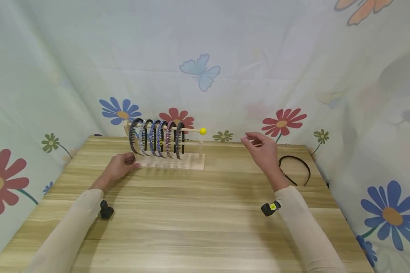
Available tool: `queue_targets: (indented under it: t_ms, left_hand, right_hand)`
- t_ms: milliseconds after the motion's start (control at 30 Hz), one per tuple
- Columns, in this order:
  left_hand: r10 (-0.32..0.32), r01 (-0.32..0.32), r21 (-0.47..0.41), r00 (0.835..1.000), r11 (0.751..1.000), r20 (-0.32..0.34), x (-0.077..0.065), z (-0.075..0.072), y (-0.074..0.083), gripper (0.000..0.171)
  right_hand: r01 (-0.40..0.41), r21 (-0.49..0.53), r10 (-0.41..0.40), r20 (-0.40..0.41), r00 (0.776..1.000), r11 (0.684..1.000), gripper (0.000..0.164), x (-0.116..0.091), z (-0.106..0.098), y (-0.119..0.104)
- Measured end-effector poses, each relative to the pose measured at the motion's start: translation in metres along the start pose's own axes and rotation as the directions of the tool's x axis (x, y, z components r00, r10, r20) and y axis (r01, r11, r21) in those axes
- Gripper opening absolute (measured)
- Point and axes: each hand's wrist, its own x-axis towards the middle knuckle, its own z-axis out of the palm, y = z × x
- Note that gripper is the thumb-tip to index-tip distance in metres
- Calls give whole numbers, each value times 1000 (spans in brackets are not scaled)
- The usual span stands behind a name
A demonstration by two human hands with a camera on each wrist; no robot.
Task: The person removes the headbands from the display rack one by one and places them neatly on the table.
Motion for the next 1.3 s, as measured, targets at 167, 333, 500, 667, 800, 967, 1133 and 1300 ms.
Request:
queue_targets:
  t_ms: [167, 333, 500, 667, 800, 967, 1133, 1300]
  left_hand:
    - [-1, 1, -1, 1000, 1000, -1, 0, 0, -1, 64]
    - [2, -2, 3, 1000, 1000, -2, 0, 0, -3, 65]
    - [6, -6, 8, 1000, 1000, -1, 1, 1, -4, 65]
    - [6, -6, 7, 1000, 1000, -2, 0, 0, -2, 64]
    - [5, -5, 4, 1000, 1000, -4, -1, -1, -1, 63]
    - [8, -8, 1, 1000, 1000, 2, -1, -1, 0, 63]
    - [0, 0, -2, 1000, 1000, 5, -1, -1, -1, 64]
    - [-5, 5, -2, 1000, 1000, 2, -1, -1, -2, 65]
  right_hand:
    - [10, 91, -14, 40, 999, 996, 35, -2, 20, -21]
    - [27, 153, -37, 62, 997, 988, 31, -2, 42, -34]
    - [26, 222, -43, 74, 996, 975, 31, -3, 65, -45]
    - [19, 273, -52, 113, 992, 962, 29, -6, 89, -52]
    - [-3, 287, -45, 160, 986, 958, 30, -8, 106, -55]
    - [-25, 288, -37, 208, 977, 957, 34, -12, 125, -59]
    - [-27, 286, -46, 247, 968, 958, 34, -13, 141, -64]
    - [-28, 298, -58, 277, 959, 954, 38, -12, 155, -66]
